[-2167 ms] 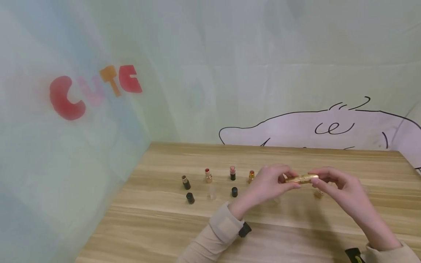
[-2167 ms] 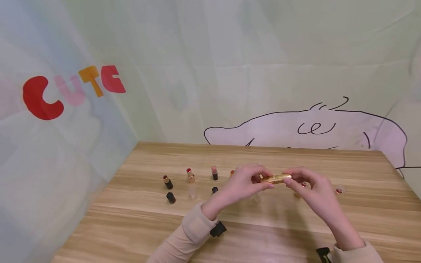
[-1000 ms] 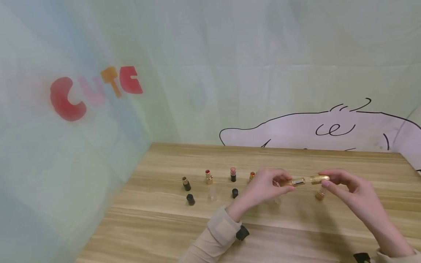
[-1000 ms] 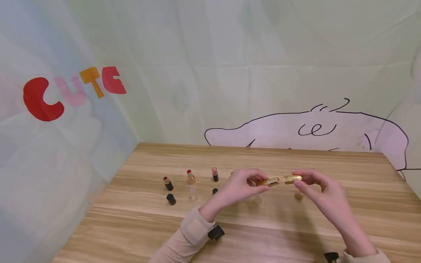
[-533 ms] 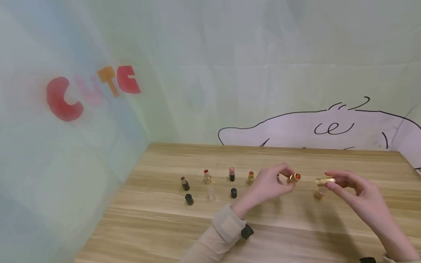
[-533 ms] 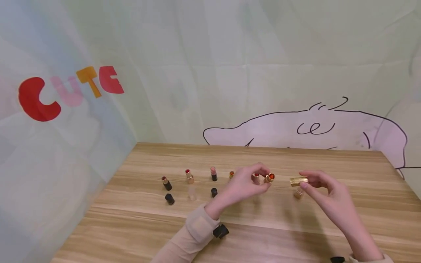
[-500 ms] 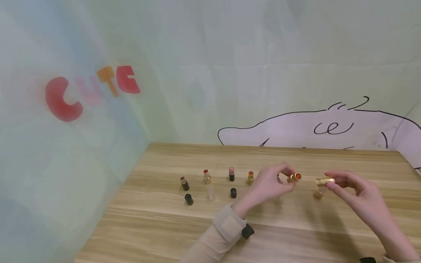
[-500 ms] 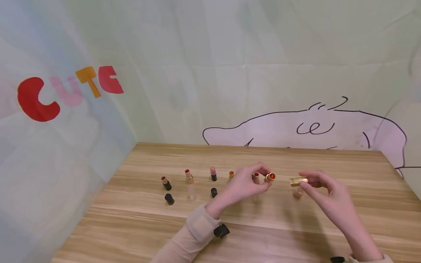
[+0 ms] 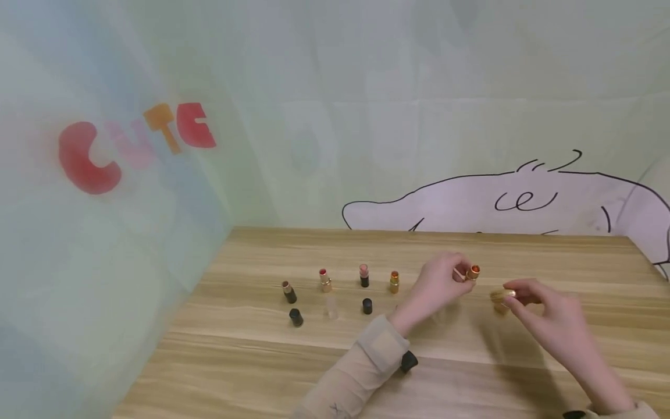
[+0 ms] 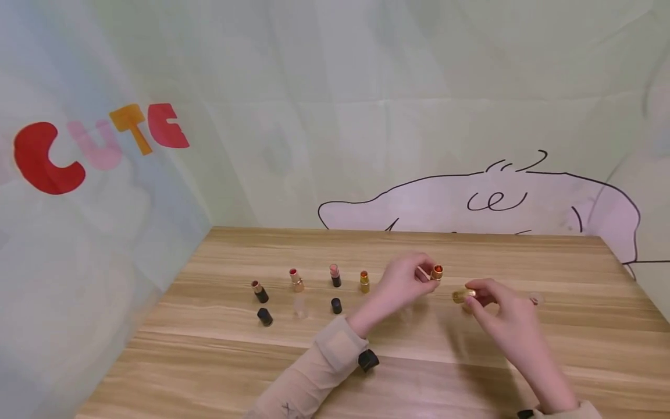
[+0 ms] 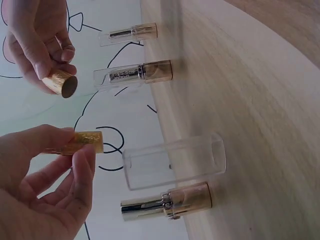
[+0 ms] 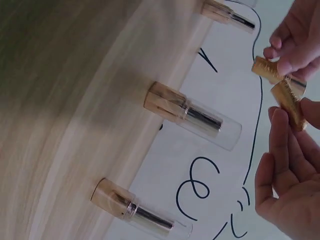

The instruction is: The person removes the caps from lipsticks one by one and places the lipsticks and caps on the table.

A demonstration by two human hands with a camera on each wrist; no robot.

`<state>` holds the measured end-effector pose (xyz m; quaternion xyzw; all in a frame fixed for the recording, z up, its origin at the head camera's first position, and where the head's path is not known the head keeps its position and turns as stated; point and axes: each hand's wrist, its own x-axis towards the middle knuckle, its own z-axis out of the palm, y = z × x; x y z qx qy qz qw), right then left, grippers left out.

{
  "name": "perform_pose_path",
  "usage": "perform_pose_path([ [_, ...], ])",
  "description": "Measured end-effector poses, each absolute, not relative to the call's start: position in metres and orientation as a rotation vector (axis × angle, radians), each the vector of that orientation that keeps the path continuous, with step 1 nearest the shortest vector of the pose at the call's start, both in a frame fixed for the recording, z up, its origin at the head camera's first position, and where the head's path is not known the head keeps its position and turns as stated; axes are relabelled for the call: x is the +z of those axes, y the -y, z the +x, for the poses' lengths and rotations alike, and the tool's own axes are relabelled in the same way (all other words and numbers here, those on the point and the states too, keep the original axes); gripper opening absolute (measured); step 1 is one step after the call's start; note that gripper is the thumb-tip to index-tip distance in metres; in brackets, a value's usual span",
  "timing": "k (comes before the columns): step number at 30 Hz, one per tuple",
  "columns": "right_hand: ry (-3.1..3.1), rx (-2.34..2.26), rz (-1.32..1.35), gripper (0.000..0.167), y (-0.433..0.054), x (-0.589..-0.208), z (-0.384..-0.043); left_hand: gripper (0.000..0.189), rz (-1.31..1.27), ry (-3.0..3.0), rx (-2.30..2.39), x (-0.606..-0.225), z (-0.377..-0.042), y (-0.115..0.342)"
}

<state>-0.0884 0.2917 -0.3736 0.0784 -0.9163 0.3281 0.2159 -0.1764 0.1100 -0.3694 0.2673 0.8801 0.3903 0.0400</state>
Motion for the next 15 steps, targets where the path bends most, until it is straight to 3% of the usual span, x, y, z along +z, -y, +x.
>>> perform_pose_path([
  [6,2.551,0.734,0.312,0.028,-0.281,-0.386,-0.096,0.013,0.807,-2.812,0.947,-0.376,-0.181,-0.122],
  [15,2.567,0.597,0.428,0.025,-0.270,-0.397,-0.107,0.009,0.747,-2.830,0.855,-0.384,-0.182,-0.129],
])
